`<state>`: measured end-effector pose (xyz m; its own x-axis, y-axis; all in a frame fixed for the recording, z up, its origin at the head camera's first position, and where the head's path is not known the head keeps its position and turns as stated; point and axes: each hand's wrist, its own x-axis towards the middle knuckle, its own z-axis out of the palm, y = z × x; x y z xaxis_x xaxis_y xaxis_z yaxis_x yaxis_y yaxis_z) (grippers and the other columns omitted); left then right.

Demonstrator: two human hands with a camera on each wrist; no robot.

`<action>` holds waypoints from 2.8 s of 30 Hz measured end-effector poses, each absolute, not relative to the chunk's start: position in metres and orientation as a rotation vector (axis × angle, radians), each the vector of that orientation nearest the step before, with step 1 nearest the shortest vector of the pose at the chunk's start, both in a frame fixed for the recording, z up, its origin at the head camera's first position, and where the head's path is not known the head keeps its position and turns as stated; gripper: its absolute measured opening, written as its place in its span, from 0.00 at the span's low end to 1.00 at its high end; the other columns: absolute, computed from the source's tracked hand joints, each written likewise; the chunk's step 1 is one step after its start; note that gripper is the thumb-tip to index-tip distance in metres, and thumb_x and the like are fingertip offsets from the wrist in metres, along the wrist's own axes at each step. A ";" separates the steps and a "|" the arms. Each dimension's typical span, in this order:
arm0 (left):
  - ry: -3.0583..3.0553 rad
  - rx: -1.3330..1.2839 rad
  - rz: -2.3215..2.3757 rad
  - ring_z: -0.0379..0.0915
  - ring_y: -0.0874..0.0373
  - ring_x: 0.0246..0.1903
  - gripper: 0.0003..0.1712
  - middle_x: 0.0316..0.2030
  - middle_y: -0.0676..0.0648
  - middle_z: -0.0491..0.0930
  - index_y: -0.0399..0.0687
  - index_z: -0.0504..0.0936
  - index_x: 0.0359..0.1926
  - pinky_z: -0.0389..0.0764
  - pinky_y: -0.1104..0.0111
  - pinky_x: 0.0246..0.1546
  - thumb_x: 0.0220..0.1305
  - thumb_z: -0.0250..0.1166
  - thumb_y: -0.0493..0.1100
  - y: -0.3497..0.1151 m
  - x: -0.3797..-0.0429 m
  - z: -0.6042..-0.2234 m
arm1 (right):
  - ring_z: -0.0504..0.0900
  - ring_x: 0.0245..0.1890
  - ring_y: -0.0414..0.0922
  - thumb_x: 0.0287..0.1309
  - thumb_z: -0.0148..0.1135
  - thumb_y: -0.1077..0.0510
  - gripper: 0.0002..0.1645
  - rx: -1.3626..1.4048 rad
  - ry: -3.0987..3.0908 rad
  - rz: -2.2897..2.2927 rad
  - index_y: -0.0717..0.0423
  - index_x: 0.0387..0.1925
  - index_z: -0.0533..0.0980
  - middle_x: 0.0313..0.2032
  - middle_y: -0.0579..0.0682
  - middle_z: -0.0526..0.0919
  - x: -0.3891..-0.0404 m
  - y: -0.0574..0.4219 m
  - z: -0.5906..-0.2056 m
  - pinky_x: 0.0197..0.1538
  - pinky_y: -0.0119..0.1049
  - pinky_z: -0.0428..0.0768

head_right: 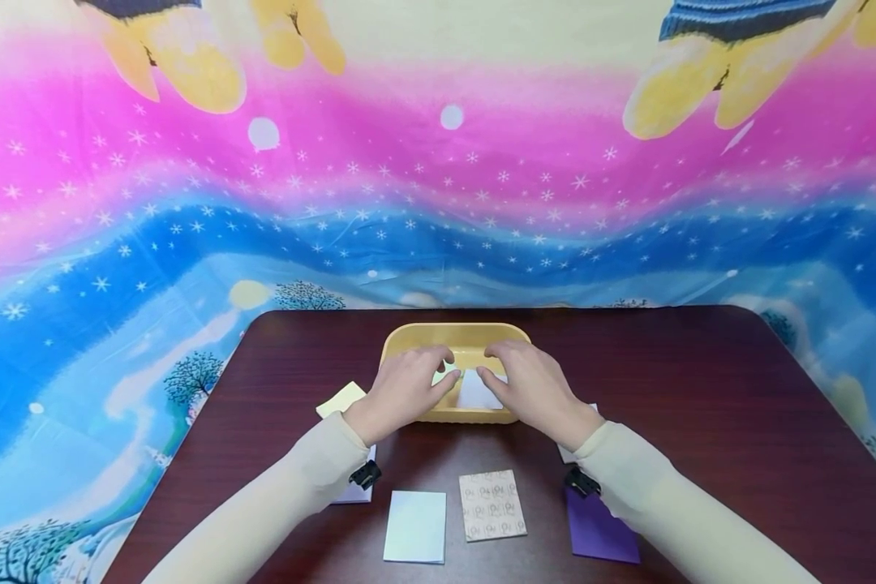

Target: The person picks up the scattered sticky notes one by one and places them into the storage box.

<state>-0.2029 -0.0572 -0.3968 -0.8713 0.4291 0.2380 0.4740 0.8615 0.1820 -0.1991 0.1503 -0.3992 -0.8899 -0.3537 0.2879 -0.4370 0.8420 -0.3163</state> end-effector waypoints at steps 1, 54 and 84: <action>-2.846 -0.703 -0.349 0.83 0.61 0.32 0.17 0.38 0.53 0.88 0.51 0.85 0.49 0.78 0.68 0.25 0.71 0.61 0.56 -0.056 -0.203 -0.397 | 0.85 0.50 0.53 0.65 0.66 0.50 0.20 0.605 -2.806 0.559 0.59 0.50 0.83 0.50 0.57 0.87 -0.199 0.151 -0.399 0.46 0.52 0.84; -2.775 -0.942 -0.313 0.83 0.60 0.33 0.14 0.35 0.55 0.86 0.55 0.83 0.46 0.77 0.67 0.24 0.72 0.60 0.56 -0.016 -0.175 -0.401 | 0.84 0.49 0.60 0.63 0.66 0.50 0.20 0.437 -2.867 0.493 0.61 0.49 0.82 0.48 0.62 0.87 -0.179 0.232 -0.414 0.45 0.58 0.82; -2.681 -1.046 -0.232 0.80 0.64 0.27 0.12 0.26 0.60 0.80 0.58 0.83 0.38 0.68 0.72 0.18 0.71 0.61 0.58 0.004 -0.163 -0.410 | 0.82 0.52 0.63 0.55 0.72 0.45 0.30 0.496 -3.015 0.366 0.61 0.53 0.81 0.51 0.63 0.84 -0.165 0.254 -0.449 0.47 0.59 0.81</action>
<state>-0.1629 0.0041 -0.4099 -0.7097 0.6418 0.2906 0.6822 0.7290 0.0559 -0.1654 0.2538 -0.4488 -0.9460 -0.3079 0.1010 -0.3231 0.9199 -0.2223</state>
